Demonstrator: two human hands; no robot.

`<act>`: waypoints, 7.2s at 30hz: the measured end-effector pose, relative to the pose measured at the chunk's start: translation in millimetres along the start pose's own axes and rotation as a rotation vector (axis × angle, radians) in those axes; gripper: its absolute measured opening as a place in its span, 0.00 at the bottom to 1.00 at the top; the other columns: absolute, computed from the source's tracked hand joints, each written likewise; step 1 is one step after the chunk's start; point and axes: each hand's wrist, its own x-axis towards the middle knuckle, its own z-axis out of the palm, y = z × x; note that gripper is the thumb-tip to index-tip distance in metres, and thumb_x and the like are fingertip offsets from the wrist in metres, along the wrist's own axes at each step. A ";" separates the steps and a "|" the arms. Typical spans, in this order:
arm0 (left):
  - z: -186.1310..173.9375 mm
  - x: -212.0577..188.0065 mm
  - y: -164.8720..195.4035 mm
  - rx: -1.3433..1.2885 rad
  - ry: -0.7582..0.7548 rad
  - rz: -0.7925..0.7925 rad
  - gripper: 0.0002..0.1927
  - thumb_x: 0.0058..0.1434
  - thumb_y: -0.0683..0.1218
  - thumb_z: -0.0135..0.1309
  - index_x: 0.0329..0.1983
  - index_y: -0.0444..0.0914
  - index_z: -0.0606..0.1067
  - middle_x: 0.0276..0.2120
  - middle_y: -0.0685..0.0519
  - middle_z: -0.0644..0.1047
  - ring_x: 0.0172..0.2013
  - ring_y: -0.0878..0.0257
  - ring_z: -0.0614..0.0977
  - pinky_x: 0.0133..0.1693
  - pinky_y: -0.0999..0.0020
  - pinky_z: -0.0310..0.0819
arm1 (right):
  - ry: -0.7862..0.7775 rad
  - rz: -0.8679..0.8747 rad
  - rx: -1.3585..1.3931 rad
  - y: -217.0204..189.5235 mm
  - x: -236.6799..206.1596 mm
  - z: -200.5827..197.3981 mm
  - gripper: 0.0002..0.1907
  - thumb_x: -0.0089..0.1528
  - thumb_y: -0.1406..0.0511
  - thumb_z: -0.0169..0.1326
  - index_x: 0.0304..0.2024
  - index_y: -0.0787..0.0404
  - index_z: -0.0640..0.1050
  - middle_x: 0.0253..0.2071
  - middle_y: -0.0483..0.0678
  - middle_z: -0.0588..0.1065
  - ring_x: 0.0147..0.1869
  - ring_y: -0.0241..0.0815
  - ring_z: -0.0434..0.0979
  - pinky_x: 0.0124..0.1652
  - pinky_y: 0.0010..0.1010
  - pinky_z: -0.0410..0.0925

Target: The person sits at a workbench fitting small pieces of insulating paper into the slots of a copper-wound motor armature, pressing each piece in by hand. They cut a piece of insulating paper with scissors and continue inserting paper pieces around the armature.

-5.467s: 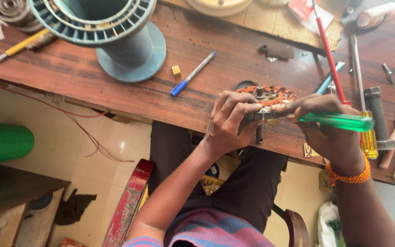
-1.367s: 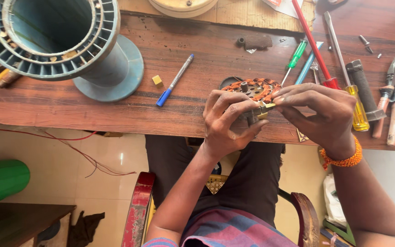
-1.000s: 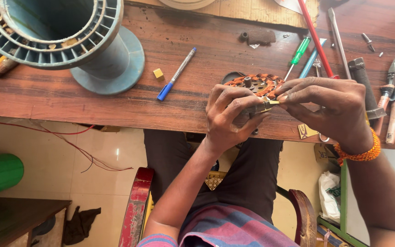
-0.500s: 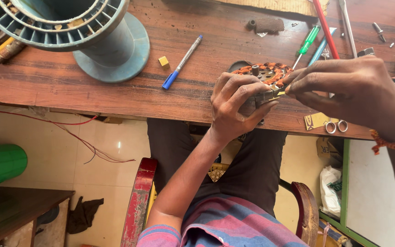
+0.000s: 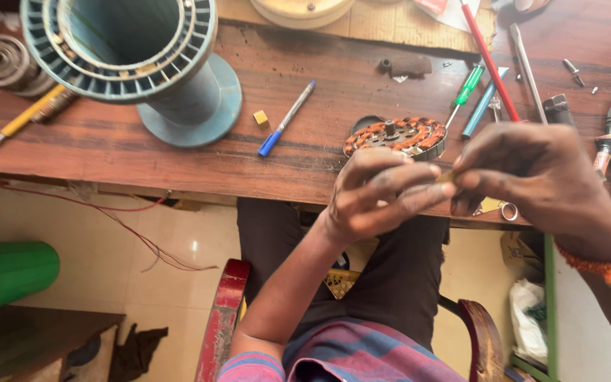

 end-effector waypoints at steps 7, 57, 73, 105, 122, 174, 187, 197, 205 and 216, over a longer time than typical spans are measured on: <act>6.0 13.5 23.0 -0.105 0.109 -0.085 0.11 0.61 0.37 0.65 0.44 0.38 0.77 0.39 0.54 0.81 0.36 0.58 0.84 0.40 0.65 0.80 | -0.017 -0.441 -0.202 19.4 -17.6 10.4 0.13 0.54 0.72 0.65 0.43 0.64 0.82 0.37 0.46 0.81 0.40 0.37 0.84 0.40 0.25 0.75; 13.3 -26.9 -8.8 -0.074 0.046 -0.491 0.20 0.55 0.46 0.74 0.47 0.42 0.77 0.47 0.56 0.79 0.50 0.58 0.82 0.50 0.65 0.80 | 0.022 -0.620 -0.856 1.6 37.4 3.2 0.06 0.61 0.70 0.65 0.40 0.59 0.83 0.44 0.48 0.83 0.49 0.42 0.85 0.41 0.27 0.76; 20.4 -38.3 -11.9 -0.059 0.067 -0.480 0.22 0.55 0.46 0.74 0.50 0.43 0.77 0.49 0.56 0.79 0.52 0.58 0.81 0.53 0.63 0.79 | 0.040 -0.585 -0.819 5.1 36.9 2.3 0.07 0.61 0.69 0.66 0.42 0.59 0.82 0.45 0.48 0.82 0.50 0.42 0.85 0.41 0.25 0.77; 16.8 -42.5 -8.6 0.005 0.042 -0.438 0.20 0.59 0.44 0.70 0.54 0.43 0.77 0.52 0.58 0.79 0.55 0.59 0.81 0.55 0.62 0.79 | -0.184 -0.570 -1.150 -30.0 40.9 11.0 0.11 0.57 0.66 0.63 0.43 0.57 0.83 0.39 0.47 0.80 0.33 0.46 0.81 0.32 0.33 0.74; 21.7 -44.7 -3.3 0.108 0.049 -0.423 0.20 0.61 0.44 0.70 0.55 0.43 0.77 0.53 0.57 0.79 0.57 0.58 0.80 0.58 0.61 0.77 | -0.288 -0.516 -1.320 -32.0 36.2 17.0 0.26 0.50 0.69 0.58 0.54 0.57 0.80 0.38 0.44 0.78 0.32 0.43 0.82 0.29 0.33 0.74; 12.2 -30.4 -12.3 0.018 0.033 -0.403 0.20 0.57 0.45 0.70 0.51 0.42 0.78 0.49 0.56 0.80 0.50 0.58 0.81 0.55 0.60 0.77 | -0.261 -0.444 -1.246 -42.7 34.3 21.3 0.29 0.52 0.71 0.53 0.57 0.57 0.74 0.46 0.50 0.78 0.40 0.52 0.82 0.36 0.43 0.74; 8.5 -19.5 -4.2 0.042 -0.096 -0.436 0.21 0.57 0.40 0.67 0.53 0.44 0.79 0.51 0.59 0.79 0.50 0.57 0.78 0.53 0.63 0.76 | -0.229 -0.447 -1.232 -47.9 32.7 25.9 0.24 0.50 0.73 0.54 0.51 0.63 0.72 0.37 0.50 0.75 0.38 0.52 0.81 0.34 0.44 0.71; 8.4 -29.8 -14.0 -0.133 -0.082 -0.490 0.25 0.55 0.40 0.70 0.56 0.45 0.79 0.52 0.58 0.78 0.50 0.59 0.77 0.54 0.66 0.76 | -0.102 -0.450 -1.030 -35.3 24.0 24.7 0.17 0.55 0.70 0.59 0.47 0.57 0.81 0.39 0.49 0.78 0.36 0.51 0.81 0.35 0.41 0.73; 4.2 -22.8 -12.2 -0.159 -0.061 -0.519 0.23 0.55 0.43 0.72 0.53 0.46 0.79 0.49 0.58 0.79 0.48 0.60 0.79 0.51 0.67 0.77 | 0.081 -0.465 -0.886 -20.9 15.9 11.9 0.19 0.55 0.67 0.64 0.50 0.63 0.81 0.45 0.52 0.81 0.43 0.47 0.83 0.41 0.34 0.75; -2.9 -12.0 -17.9 -0.190 -0.059 -0.535 0.26 0.55 0.42 0.73 0.56 0.43 0.76 0.49 0.55 0.77 0.50 0.57 0.81 0.50 0.64 0.81 | 0.286 -0.408 -0.506 20.1 -17.8 3.9 0.06 0.68 0.70 0.57 0.45 0.68 0.78 0.47 0.56 0.79 0.51 0.46 0.84 0.52 0.32 0.77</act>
